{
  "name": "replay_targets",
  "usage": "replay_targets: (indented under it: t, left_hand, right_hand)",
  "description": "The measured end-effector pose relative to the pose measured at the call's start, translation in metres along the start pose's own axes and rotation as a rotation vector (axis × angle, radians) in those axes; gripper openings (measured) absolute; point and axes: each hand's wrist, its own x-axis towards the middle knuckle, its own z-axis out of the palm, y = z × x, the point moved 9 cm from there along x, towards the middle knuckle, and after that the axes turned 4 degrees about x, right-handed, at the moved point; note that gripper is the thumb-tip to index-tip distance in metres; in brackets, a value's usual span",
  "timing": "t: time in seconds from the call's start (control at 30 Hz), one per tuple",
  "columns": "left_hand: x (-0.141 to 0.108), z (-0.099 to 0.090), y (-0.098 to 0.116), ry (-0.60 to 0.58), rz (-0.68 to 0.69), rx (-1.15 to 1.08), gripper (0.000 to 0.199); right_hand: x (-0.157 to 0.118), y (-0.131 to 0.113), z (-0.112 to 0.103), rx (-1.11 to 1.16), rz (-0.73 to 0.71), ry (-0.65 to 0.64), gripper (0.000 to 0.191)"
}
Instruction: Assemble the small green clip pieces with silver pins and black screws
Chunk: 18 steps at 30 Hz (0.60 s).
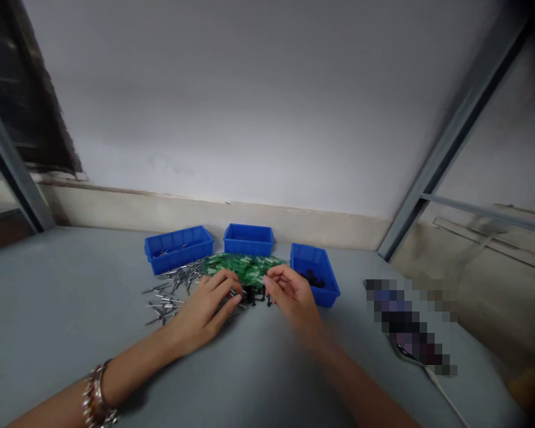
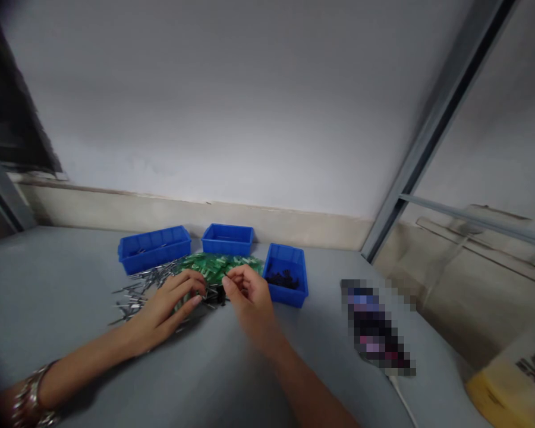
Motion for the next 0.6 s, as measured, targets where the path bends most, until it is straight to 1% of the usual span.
replay_targets:
  t: [0.3,0.43,0.6]
  left_hand:
    - [0.000,0.000,0.001,-0.004,0.014,0.002,0.016]
    - [0.000,0.000,0.001,0.006,0.022,0.005,0.018]
    - [0.000,0.000,0.002,0.015,0.026,0.000,0.017]
  right_hand:
    - [-0.009,-0.022,0.005,-0.451,-0.328,0.008,0.007]
    - [-0.011,-0.027,0.005,-0.500,-0.394,0.017,0.006]
    - [-0.011,-0.027,0.004,-0.500,-0.406,0.024,0.008]
